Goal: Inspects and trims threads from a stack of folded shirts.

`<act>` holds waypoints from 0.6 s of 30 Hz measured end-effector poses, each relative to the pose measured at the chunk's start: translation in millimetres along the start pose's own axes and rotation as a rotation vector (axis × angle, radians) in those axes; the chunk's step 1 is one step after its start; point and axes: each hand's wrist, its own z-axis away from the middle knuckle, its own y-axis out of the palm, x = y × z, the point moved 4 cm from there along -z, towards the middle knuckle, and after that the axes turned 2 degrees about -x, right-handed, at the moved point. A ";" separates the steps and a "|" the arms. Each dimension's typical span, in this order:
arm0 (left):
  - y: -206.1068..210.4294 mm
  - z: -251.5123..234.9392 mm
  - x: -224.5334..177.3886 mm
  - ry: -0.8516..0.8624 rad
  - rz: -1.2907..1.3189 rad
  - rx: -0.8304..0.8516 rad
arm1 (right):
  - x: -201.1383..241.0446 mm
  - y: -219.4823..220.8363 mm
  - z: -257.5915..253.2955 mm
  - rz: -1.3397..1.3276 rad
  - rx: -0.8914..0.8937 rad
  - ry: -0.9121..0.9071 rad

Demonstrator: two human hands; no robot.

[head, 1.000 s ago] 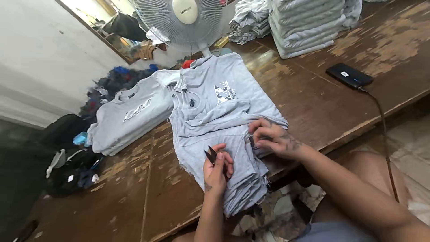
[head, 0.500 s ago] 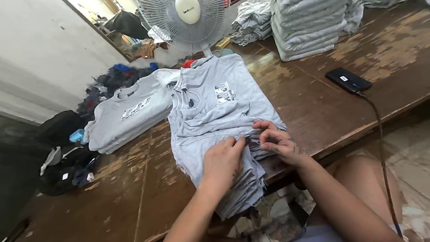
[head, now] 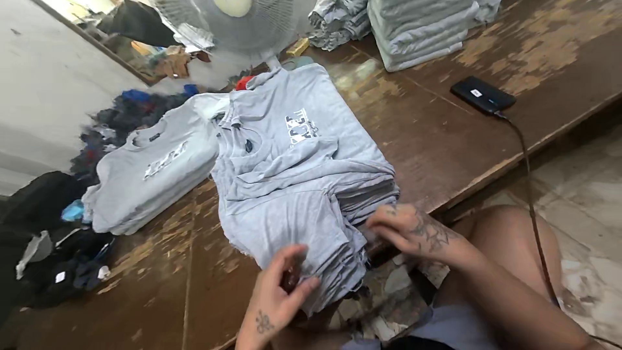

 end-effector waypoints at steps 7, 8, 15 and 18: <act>2.7 2.9 -2.1 0.118 -0.066 0.038 | -5.5 66.0 -26.7 0.007 -0.143 0.074; 3.5 1.4 -4.3 0.117 -0.128 0.074 | 1.7 67.8 -26.3 -0.005 -0.166 0.028; 0.0 10.4 11.2 0.150 0.003 0.051 | 20.1 32.2 25.8 -0.087 0.330 -0.046; 0.9 4.8 6.2 0.191 -0.022 0.034 | 30.1 16.3 9.7 0.005 0.043 -0.102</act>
